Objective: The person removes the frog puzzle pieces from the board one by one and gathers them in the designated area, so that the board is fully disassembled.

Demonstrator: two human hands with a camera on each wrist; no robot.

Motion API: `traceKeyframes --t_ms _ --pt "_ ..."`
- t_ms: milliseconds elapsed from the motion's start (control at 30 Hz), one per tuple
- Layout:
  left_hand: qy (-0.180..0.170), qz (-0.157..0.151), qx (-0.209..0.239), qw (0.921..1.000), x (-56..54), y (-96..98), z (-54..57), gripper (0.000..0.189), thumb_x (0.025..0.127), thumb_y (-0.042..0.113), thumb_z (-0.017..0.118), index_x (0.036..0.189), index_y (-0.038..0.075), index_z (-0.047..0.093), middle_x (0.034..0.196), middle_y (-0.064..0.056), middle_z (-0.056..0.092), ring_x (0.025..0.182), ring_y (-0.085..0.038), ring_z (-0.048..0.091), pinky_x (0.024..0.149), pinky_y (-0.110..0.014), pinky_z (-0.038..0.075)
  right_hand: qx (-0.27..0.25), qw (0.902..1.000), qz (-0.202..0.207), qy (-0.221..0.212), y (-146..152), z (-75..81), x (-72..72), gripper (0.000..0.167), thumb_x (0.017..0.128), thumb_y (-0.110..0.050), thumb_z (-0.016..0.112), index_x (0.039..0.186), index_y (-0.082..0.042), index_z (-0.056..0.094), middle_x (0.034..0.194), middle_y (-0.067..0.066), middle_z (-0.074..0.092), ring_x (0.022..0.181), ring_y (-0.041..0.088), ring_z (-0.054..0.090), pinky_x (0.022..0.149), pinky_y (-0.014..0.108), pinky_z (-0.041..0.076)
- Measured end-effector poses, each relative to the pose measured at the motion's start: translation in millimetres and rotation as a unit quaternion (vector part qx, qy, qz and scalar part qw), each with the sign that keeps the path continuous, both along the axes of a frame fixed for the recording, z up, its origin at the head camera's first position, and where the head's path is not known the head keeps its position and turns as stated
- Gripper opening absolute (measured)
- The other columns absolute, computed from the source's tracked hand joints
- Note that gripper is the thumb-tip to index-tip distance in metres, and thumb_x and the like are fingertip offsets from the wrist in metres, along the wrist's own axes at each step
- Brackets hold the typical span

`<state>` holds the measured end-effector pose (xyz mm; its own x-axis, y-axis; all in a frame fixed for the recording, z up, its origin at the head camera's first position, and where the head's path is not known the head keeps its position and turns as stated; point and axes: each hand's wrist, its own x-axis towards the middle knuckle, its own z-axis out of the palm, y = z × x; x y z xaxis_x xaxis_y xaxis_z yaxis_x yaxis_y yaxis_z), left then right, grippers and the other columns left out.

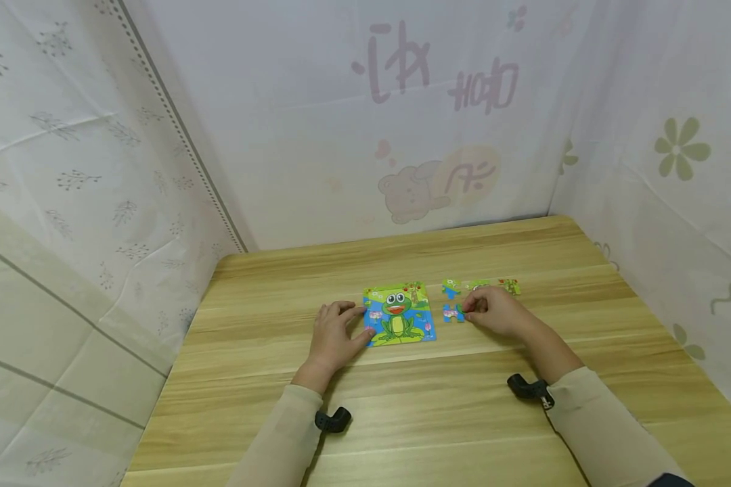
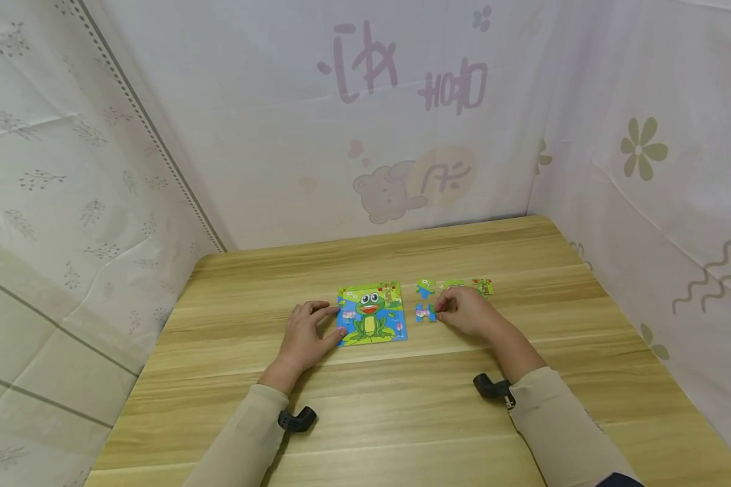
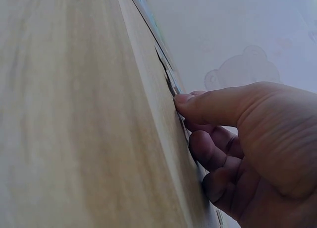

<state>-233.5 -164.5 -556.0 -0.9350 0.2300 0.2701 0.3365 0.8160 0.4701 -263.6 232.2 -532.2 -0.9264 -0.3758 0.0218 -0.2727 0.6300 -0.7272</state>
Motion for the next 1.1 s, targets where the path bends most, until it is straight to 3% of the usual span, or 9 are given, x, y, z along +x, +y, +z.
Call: traceKeyframes --t_ms 333,600,933,1100 --pt "0.015 -0.004 -0.004 0.9999 0.4 0.3 -0.7 0.054 0.091 0.050 0.079 0.136 0.021 0.070 0.143 -0.008 0.056 0.138 -0.033 0.046 0.128 -0.059 0.016 -0.005 0.9999 -0.001 -0.010 2 -1.8 0.3 0.010 0.094 -0.009 0.079 0.098 -0.016 0.074 0.096 0.000 0.069 0.077 0.021 0.059 0.066 0.031 0.053" --pt "-0.006 0.001 -0.007 1.0000 1.1 0.9 0.6 0.056 0.092 0.052 0.078 0.139 0.022 0.069 0.145 -0.007 0.055 0.141 -0.032 0.043 0.129 -0.054 0.012 0.005 0.9999 -0.012 -0.006 -6 8.2 2.4 0.012 0.095 -0.015 0.078 0.107 -0.016 0.075 0.091 0.000 0.068 0.078 0.021 0.060 0.067 0.035 0.053" --pt "-0.005 0.002 -0.005 1.0000 -0.9 -0.1 -0.8 0.055 0.092 0.052 0.078 0.138 0.023 0.069 0.145 -0.007 0.054 0.140 -0.031 0.043 0.130 -0.053 0.011 -0.021 0.9990 0.025 -0.029 -41 20.7 -7.6 0.022 0.096 -0.010 0.077 0.117 -0.006 0.074 0.098 0.001 0.070 0.082 0.019 0.063 0.068 0.031 0.056" --pt "-0.008 0.003 -0.012 0.9999 -1.0 -0.2 -1.1 0.056 0.092 0.054 0.077 0.139 0.024 0.069 0.146 -0.006 0.054 0.141 -0.030 0.043 0.130 -0.052 0.010 -0.009 0.9988 0.038 -0.028 -62 22.5 -11.2 0.024 0.095 -0.010 0.077 0.119 -0.006 0.073 0.097 0.000 0.068 0.079 0.019 0.061 0.067 0.031 0.056"
